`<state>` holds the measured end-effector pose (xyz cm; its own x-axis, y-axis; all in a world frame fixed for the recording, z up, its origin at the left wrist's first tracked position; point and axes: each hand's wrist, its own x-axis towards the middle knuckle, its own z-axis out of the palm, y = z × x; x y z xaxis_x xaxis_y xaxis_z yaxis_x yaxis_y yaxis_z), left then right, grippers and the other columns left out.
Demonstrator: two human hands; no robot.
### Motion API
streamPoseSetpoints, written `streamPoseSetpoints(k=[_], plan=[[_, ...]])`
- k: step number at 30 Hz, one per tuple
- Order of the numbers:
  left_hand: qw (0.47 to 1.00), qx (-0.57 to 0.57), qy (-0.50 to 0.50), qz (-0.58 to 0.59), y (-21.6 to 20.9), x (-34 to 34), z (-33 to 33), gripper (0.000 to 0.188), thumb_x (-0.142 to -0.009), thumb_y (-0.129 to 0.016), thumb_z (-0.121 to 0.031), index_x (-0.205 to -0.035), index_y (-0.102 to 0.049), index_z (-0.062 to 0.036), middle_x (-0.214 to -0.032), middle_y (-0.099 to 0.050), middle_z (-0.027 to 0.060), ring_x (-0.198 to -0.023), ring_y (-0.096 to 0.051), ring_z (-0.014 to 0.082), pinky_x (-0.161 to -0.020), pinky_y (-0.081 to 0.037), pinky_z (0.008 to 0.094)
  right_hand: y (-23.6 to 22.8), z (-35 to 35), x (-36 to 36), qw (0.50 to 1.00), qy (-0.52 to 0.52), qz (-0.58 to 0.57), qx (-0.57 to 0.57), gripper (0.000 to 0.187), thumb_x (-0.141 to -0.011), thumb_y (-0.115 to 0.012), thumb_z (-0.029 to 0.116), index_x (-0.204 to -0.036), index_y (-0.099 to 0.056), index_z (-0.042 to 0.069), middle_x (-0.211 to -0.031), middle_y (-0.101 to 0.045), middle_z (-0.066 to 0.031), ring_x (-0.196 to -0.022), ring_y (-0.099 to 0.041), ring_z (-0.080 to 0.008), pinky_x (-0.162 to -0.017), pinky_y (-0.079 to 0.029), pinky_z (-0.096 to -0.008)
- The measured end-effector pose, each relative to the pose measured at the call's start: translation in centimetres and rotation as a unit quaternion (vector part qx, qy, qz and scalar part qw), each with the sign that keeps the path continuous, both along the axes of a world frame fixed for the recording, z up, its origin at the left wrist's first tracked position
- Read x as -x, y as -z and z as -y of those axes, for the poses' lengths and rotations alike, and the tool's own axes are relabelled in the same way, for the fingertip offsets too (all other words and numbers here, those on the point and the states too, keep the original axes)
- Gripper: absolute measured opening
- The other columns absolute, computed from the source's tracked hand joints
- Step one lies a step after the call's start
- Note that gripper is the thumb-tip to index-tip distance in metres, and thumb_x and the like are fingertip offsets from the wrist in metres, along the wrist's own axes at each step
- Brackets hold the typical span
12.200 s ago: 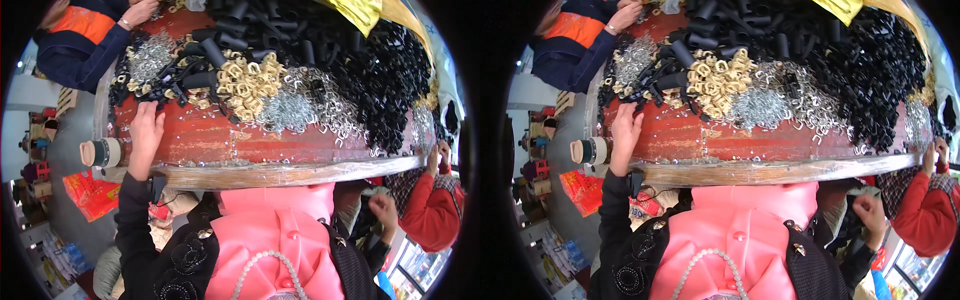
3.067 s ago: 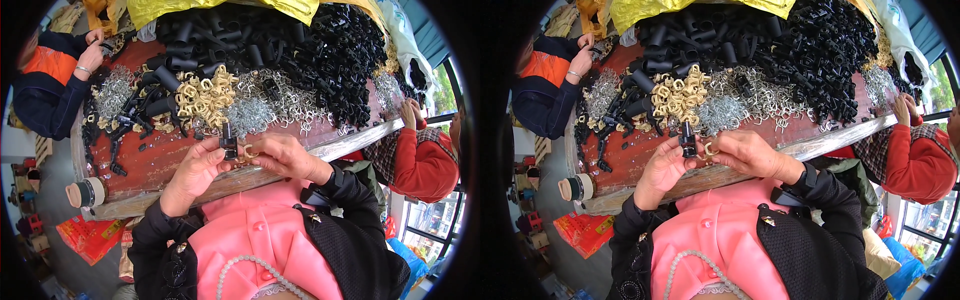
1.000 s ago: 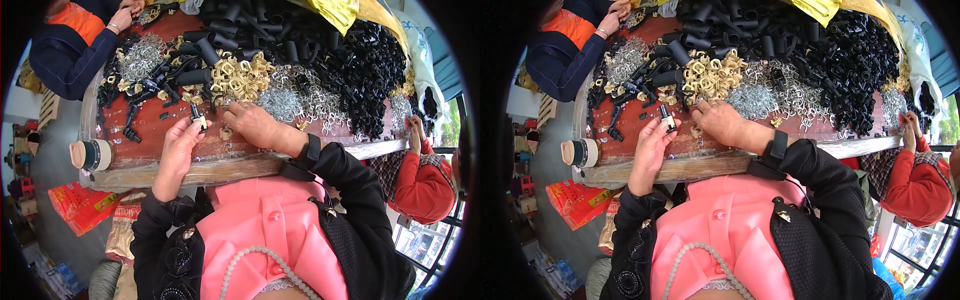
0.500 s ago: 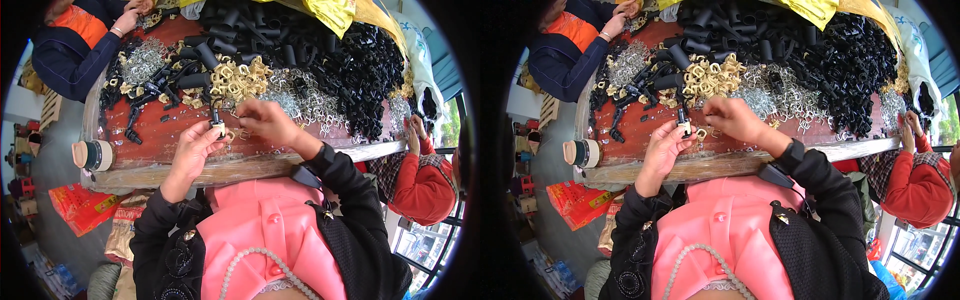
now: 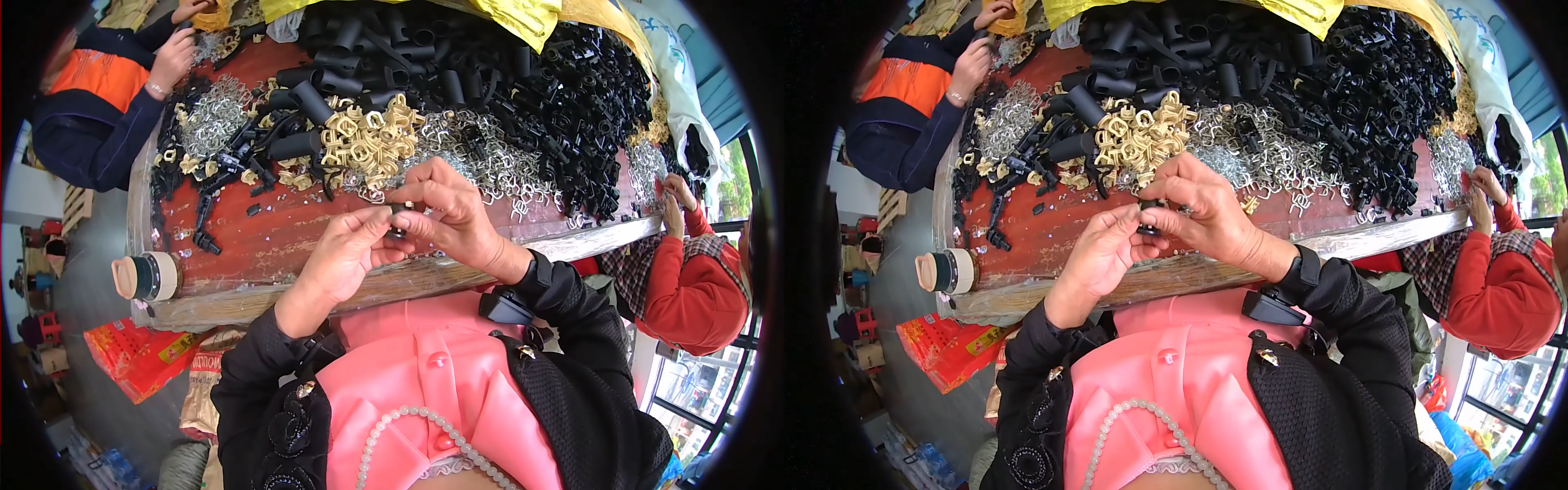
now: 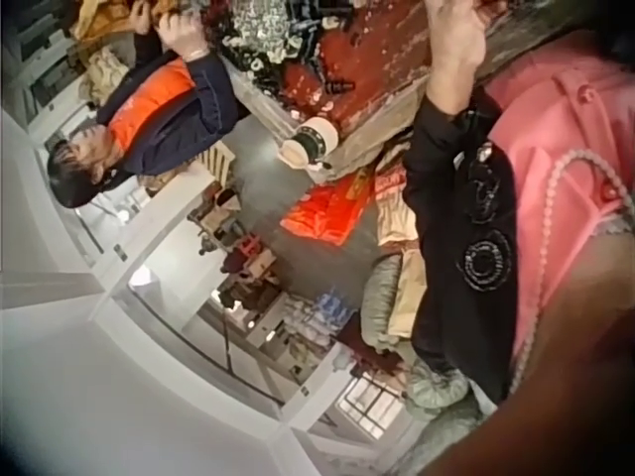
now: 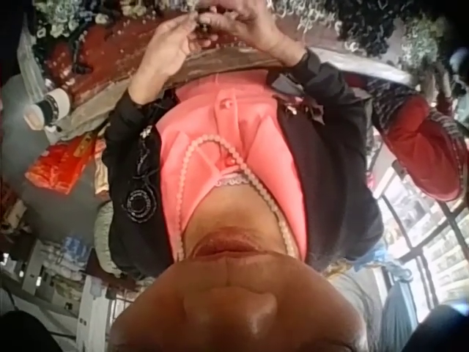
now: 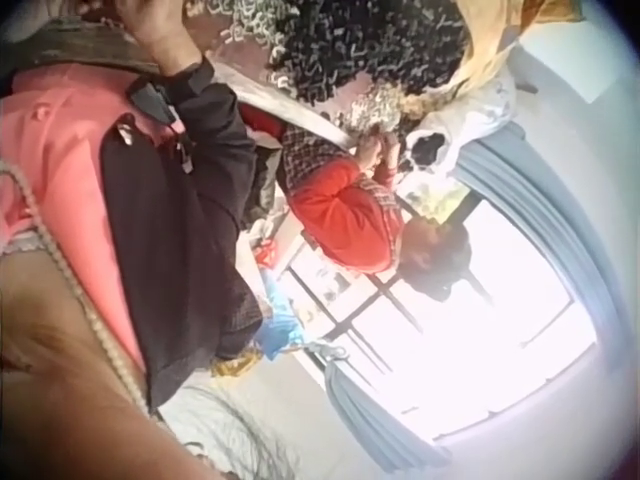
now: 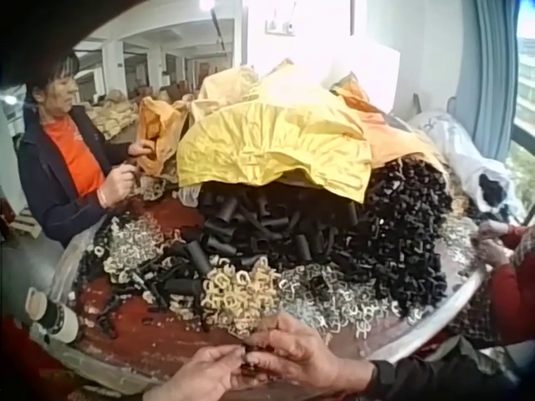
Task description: The person assembles components by hand, picking up a black plastic housing and inserting a small metal part and a beige plastic clip. They then press a black cap onto the assembly and set the completed piece back onto the table.
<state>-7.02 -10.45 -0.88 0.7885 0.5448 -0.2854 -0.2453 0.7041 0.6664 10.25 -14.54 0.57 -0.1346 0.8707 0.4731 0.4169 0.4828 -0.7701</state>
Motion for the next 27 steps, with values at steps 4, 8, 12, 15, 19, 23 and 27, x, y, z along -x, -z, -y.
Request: streamPoseSetpoints(k=[4, 8, 12, 15, 19, 23, 27], plan=[[0.999, -0.023, 0.027, 0.016, -1.0, -0.5, 0.6, 0.028, -0.088, -0.046, -0.024, -0.099, -0.053, 0.0004, -0.084, -0.058, 0.0055, -0.072, -0.058, 0.0138, -0.065, -0.048, 0.0228, 0.1, 0.7, -0.4, 0.999, -0.002, 0.032, -0.041, 0.025, -0.071, -0.066, 0.010, -0.093, -0.060, 0.003, -0.084, -0.049, -0.0067, -0.076, -0.051, -0.0168, -0.062, -0.042, -0.0252], [0.998, -0.039, 0.040, -0.003, -0.6, -0.5, 0.1, 0.026, -0.088, -0.046, -0.023, -0.098, -0.052, 0.0004, -0.082, -0.056, 0.0053, -0.069, -0.056, 0.0118, -0.062, -0.048, 0.0220, -0.1, 0.6, -0.9, 0.996, 0.009, 0.049, -0.075, 0.022, -0.070, -0.065, 0.008, -0.092, -0.060, 0.004, -0.083, -0.049, -0.0072, -0.074, -0.051, -0.0175, -0.061, -0.043, -0.0263], [0.993, -0.114, 0.006, -0.022, 0.1, -0.2, -0.8, 0.027, -0.088, -0.046, -0.024, -0.099, -0.051, 0.0009, -0.082, -0.056, 0.0058, -0.068, -0.056, 0.0109, -0.059, -0.048, 0.0211, -0.7, -3.0, -3.8, 0.970, 0.148, 0.151, -0.116, 0.015, -0.071, -0.063, 0.005, -0.085, -0.059, 0.004, -0.082, -0.052, -0.0090, -0.074, -0.053, -0.0215, -0.061, -0.044, -0.0285], [0.993, -0.118, 0.006, -0.031, 0.9, 0.1, -1.0, 0.028, -0.088, -0.046, -0.024, -0.099, -0.051, 0.0012, -0.081, -0.055, 0.0057, -0.067, -0.056, 0.0107, -0.058, -0.048, 0.0207, 0.7, -8.3, -7.9, 0.923, 0.269, 0.268, -0.065, 0.021, -0.072, -0.062, 0.015, -0.089, -0.056, 0.004, -0.086, -0.054, -0.0102, -0.079, -0.054, -0.0274, -0.066, -0.043, -0.0322], [0.993, -0.114, 0.014, -0.034, 0.9, -0.2, -1.1, 0.027, -0.087, -0.047, -0.023, -0.100, -0.050, 0.0012, -0.083, -0.056, 0.0071, -0.068, -0.057, 0.0117, -0.059, -0.049, 0.0205, 3.5, -11.8, -11.5, 0.837, 0.308, 0.450, 0.057, 0.039, -0.069, -0.062, 0.025, -0.100, -0.051, 0.005, -0.088, -0.055, -0.0108, -0.085, -0.052, -0.0294, -0.072, -0.043, -0.0355], [0.995, -0.096, -0.026, -0.031, 0.8, -0.2, -1.1, 0.028, -0.087, -0.048, -0.020, -0.104, -0.048, 0.0013, -0.087, -0.057, 0.0095, -0.072, -0.058, 0.0137, -0.061, -0.049, 0.0207, 2.8, -12.1, -10.4, 0.794, 0.261, 0.535, 0.125, 0.046, -0.068, -0.062, 0.024, -0.106, -0.049, 0.003, -0.094, -0.055, -0.0126, -0.090, -0.051, -0.0318, -0.075, -0.042, -0.0375], [0.992, -0.110, -0.047, -0.039, 0.8, 0.1, -1.3, 0.032, -0.087, -0.047, -0.018, -0.111, -0.044, 0.0020, -0.093, -0.057, 0.0133, -0.077, -0.060, 0.0175, -0.063, -0.050, 0.0219, 2.9, -10.8, -12.1, 0.858, 0.234, 0.452, 0.070, 0.048, -0.070, -0.061, 0.023, -0.110, -0.047, 0.001, -0.096, -0.057, -0.0107, -0.088, -0.054, -0.0239, -0.074, -0.044, -0.0315]])
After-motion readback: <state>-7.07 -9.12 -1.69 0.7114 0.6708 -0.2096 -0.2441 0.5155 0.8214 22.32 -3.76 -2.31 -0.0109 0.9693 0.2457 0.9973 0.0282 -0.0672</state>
